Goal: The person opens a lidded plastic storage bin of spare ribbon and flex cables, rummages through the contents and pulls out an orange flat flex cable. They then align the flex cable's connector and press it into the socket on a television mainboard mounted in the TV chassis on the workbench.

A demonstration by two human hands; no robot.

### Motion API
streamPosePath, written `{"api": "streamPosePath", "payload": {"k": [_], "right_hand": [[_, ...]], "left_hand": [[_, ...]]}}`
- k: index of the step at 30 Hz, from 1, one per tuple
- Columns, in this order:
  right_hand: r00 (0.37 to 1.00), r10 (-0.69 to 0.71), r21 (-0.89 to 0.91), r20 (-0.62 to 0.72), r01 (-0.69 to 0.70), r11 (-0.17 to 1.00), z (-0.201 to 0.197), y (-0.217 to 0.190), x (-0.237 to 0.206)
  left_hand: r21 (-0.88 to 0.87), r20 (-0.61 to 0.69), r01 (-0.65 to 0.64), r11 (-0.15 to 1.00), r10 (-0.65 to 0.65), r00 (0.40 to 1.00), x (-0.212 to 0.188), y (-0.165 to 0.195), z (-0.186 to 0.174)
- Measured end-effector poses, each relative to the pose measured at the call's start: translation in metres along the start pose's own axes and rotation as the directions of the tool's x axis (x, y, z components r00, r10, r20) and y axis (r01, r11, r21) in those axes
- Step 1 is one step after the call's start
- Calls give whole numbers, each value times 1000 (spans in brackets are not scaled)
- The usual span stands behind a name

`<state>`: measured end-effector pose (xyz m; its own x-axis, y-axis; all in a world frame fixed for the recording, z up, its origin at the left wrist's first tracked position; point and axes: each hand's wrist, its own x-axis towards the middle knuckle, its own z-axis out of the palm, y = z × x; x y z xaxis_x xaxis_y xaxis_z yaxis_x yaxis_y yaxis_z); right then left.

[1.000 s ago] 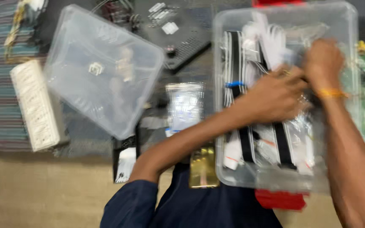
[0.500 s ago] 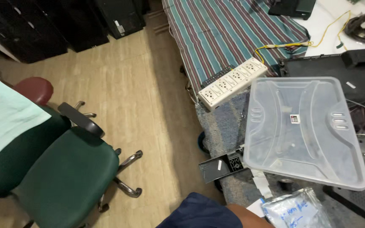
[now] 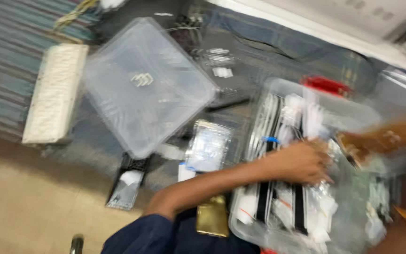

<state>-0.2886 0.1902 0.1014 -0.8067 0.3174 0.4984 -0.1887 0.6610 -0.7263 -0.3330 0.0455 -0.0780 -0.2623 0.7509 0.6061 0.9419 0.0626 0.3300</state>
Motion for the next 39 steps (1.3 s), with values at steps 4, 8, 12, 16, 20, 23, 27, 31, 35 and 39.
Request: {"api": "streamPosePath", "payload": {"k": [4,8,12,16,20,23,27,31,35,39], "right_hand": [[988,23,358,-155,35,933,-26,43,-12],[976,87,585,-200,47,810,-26,32,-24],[932,156,618,-326,86,781,-32,20,-41],[904,165,659,-395,154,737,-46,39,-68],[876,261,720,-406,131,681,-54,53,-94],[860,345,776,-376,90,624,-49,61,-105],[850,418,826,-319,34,562,-33,67,-117],[870,431,862,-240,-14,507,-22,60,-122],[880,434,856,-194,-65,514,-17,42,-118],[863,485,860,-141,-136,492,-17,36,-114]], "left_hand": [[172,81,29,985,-44,996,-9,13,-22],[69,36,30,997,-32,999,4,33,-67],[49,114,86,995,-91,989,7,39,-75],[10,70,105,994,-106,992,3,37,-66],[-241,19,158,958,-158,987,2,36,-67],[-488,-50,173,856,-226,973,-1,31,-69],[-731,3,250,635,-364,931,-7,20,-66],[-932,178,304,198,-481,859,-10,12,-63],[-943,253,330,44,-551,795,-12,7,-68],[-937,274,350,17,-586,763,-15,4,-70]]}}
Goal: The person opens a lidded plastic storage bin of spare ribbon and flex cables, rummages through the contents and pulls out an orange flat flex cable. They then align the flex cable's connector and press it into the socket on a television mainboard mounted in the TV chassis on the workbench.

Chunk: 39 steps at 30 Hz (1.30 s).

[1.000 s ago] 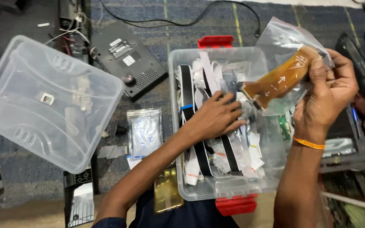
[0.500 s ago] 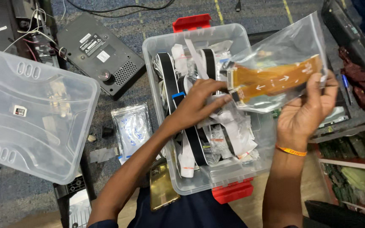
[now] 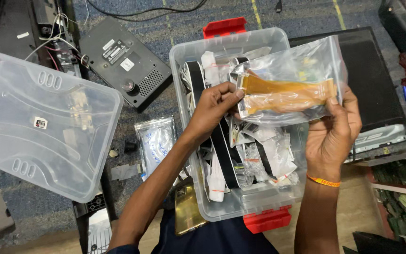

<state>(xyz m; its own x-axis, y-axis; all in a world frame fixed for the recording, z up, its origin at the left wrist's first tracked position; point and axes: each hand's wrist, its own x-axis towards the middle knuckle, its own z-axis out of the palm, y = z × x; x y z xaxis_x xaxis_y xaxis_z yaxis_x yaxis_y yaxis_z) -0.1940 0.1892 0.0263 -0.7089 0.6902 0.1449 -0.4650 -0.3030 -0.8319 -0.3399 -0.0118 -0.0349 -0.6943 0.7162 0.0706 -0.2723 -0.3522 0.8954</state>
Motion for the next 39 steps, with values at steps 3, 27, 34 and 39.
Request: {"api": "streamPosePath", "payload": {"k": [3,27,34,39], "right_hand": [[1000,15,1,-13,-15,1000,-8,1,2],[988,157,-137,-14,-157,978,-18,2,-2],[973,223,-122,56,-215,969,-26,7,-2],[964,256,-135,74,-244,960,-25,8,-3]], "left_hand": [[21,-46,-38,999,39,998,1,-3,-2],[23,-265,-58,998,62,962,-2,2,-4],[-6,-268,-76,997,72,961,1,1,-4],[10,-260,-69,998,69,963,0,-1,-5]]}}
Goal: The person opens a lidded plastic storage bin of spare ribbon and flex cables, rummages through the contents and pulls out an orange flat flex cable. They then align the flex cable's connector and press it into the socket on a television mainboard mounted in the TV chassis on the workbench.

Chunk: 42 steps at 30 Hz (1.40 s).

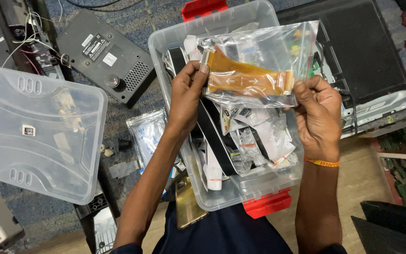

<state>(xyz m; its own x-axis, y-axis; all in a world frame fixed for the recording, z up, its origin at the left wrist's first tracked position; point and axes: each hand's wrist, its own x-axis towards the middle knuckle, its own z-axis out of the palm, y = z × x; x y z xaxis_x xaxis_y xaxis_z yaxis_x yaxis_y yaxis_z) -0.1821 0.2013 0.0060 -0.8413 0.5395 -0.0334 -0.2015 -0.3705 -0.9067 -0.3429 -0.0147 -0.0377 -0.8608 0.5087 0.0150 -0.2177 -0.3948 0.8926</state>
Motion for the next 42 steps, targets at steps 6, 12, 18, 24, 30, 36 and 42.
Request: {"api": "streamPosePath", "payload": {"k": [6,12,18,24,30,36,42], "right_hand": [[953,-296,-237,68,303,923,18,0,-5],[977,-212,-473,8,191,860,29,-3,-8],[979,-202,-546,-11,163,822,27,-3,-6],[897,-417,-868,150,321,378,35,-5,-9],[946,-315,-840,73,228,491,34,4,-9],[996,-87,-584,11,77,808,23,4,-8],[999,-51,-433,17,54,900,32,0,-8]], "left_hand": [[-23,10,-16,1000,16,1000,0,-2,-1],[-51,-4,-59,997,58,998,1,-4,-3],[-13,-8,-101,995,100,995,1,-5,-4],[99,-28,-142,985,145,989,1,-7,-5],[216,-63,-160,963,177,982,2,-14,-9],[195,-87,-146,970,165,982,3,-9,-6],[825,-7,-389,409,696,718,-8,13,9]]}}
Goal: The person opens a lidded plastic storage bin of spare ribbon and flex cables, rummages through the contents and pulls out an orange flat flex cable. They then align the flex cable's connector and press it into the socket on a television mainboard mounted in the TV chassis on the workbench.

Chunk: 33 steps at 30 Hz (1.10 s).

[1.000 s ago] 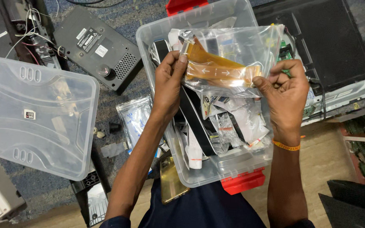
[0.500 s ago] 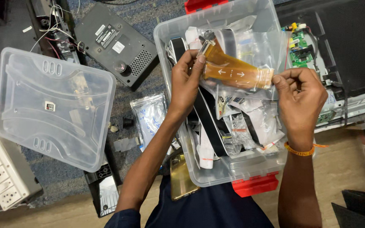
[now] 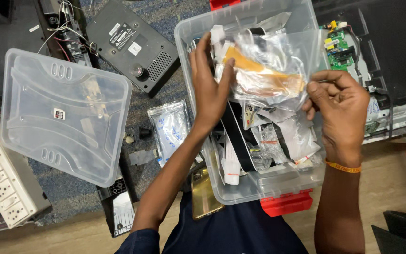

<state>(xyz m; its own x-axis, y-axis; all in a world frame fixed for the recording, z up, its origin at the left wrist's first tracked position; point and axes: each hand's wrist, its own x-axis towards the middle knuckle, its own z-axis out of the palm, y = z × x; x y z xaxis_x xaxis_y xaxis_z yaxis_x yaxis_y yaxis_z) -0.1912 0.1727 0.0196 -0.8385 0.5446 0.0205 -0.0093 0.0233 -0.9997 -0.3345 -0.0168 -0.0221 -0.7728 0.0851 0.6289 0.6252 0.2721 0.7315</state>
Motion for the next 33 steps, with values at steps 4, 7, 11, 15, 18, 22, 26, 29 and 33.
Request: {"api": "streamPosePath", "payload": {"k": [4,7,11,15,18,22,26,29,33], "right_hand": [[999,23,-41,39,-21,999,6,-1,-3],[992,30,-131,119,-14,991,8,3,-6],[983,-27,-168,184,59,984,10,12,-7],[975,-44,-108,216,68,992,9,15,-3],[982,-3,7,191,2,1000,7,15,-2],[982,17,131,190,-42,990,10,18,-4],[988,-48,-25,145,52,998,17,21,-4],[995,-39,59,95,33,998,12,18,2],[997,-60,-31,40,61,998,3,14,2]], "left_hand": [[-120,263,68,990,-34,964,0,18,2],[-266,519,141,954,18,854,-2,31,16],[-142,591,147,979,-36,806,0,40,26],[-231,621,128,965,44,783,6,40,23],[-340,696,315,886,12,718,7,35,17],[-400,759,458,794,7,651,1,25,20],[-416,729,397,818,38,684,-4,14,24],[-471,778,555,686,26,628,-4,7,22],[-426,789,595,682,-42,613,-4,4,22]]}}
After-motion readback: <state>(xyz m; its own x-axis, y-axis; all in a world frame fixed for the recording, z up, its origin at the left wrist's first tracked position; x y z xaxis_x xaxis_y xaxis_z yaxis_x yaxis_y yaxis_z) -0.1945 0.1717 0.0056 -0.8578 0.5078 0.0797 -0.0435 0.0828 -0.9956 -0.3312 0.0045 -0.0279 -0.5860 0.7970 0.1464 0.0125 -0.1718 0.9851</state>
